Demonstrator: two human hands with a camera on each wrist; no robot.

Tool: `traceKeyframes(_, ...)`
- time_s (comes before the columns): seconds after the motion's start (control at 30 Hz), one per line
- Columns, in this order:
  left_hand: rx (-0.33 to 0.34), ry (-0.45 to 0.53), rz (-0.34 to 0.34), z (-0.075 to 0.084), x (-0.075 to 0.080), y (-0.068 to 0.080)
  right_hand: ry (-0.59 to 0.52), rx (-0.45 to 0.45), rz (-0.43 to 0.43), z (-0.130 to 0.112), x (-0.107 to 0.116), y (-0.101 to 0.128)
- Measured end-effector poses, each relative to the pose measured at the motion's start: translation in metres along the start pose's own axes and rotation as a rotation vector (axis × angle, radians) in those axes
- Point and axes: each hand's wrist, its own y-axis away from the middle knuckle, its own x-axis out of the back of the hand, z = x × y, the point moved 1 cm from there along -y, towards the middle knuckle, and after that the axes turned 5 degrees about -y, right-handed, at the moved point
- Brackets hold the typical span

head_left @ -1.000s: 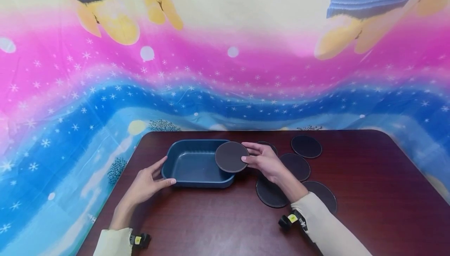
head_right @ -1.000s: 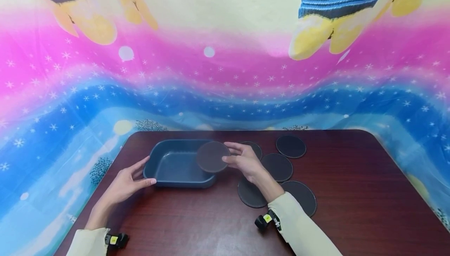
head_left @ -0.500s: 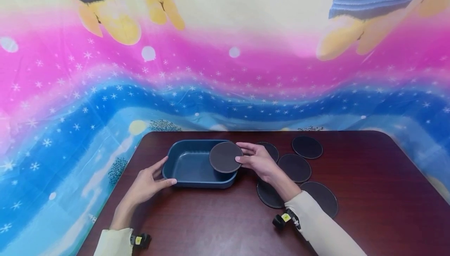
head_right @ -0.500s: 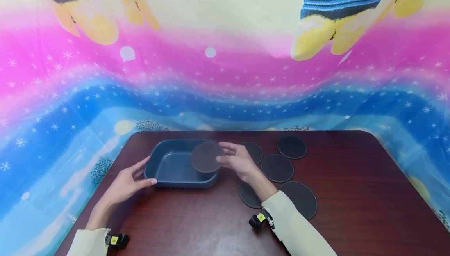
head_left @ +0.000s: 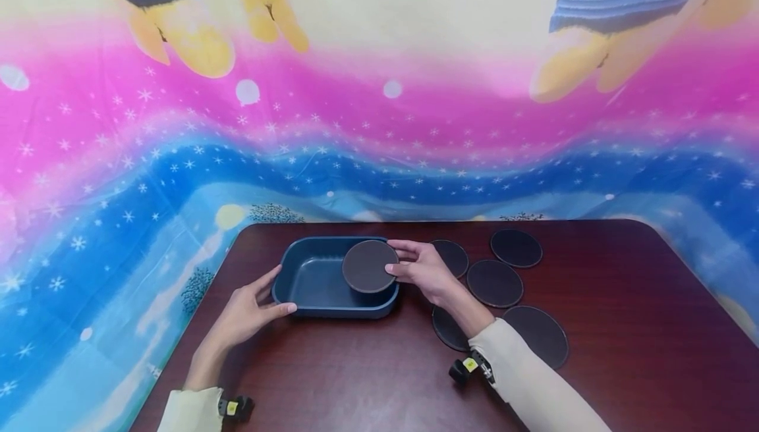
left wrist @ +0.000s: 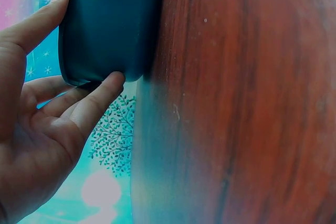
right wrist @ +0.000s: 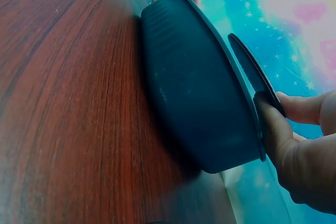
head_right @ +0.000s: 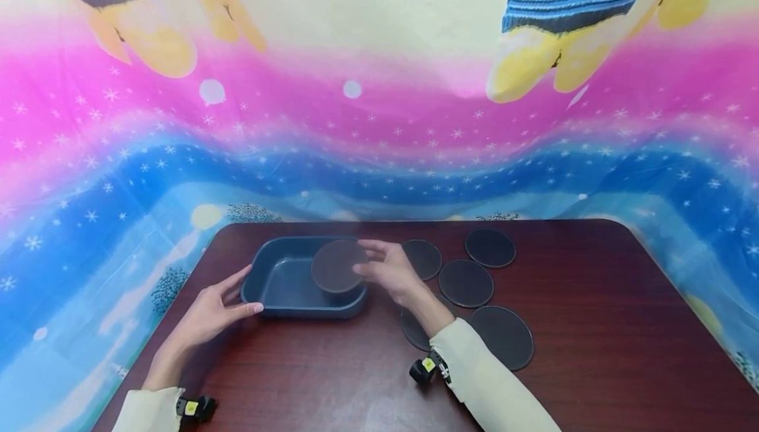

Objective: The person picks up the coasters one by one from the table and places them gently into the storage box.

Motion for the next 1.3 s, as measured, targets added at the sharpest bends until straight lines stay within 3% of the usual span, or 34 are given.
traceKeyframes(0.73,-0.011,-0.004,0.008,0.002,-0.001,0.001,0.151,-0.002,-0.029,-0.002,-0.025,-0.002)
traceKeyframes(1.3,0.015,0.013,-0.012,0.005,0.001,0.002,0.258,0.014,-0.02,-0.001,-0.029,-0.003)
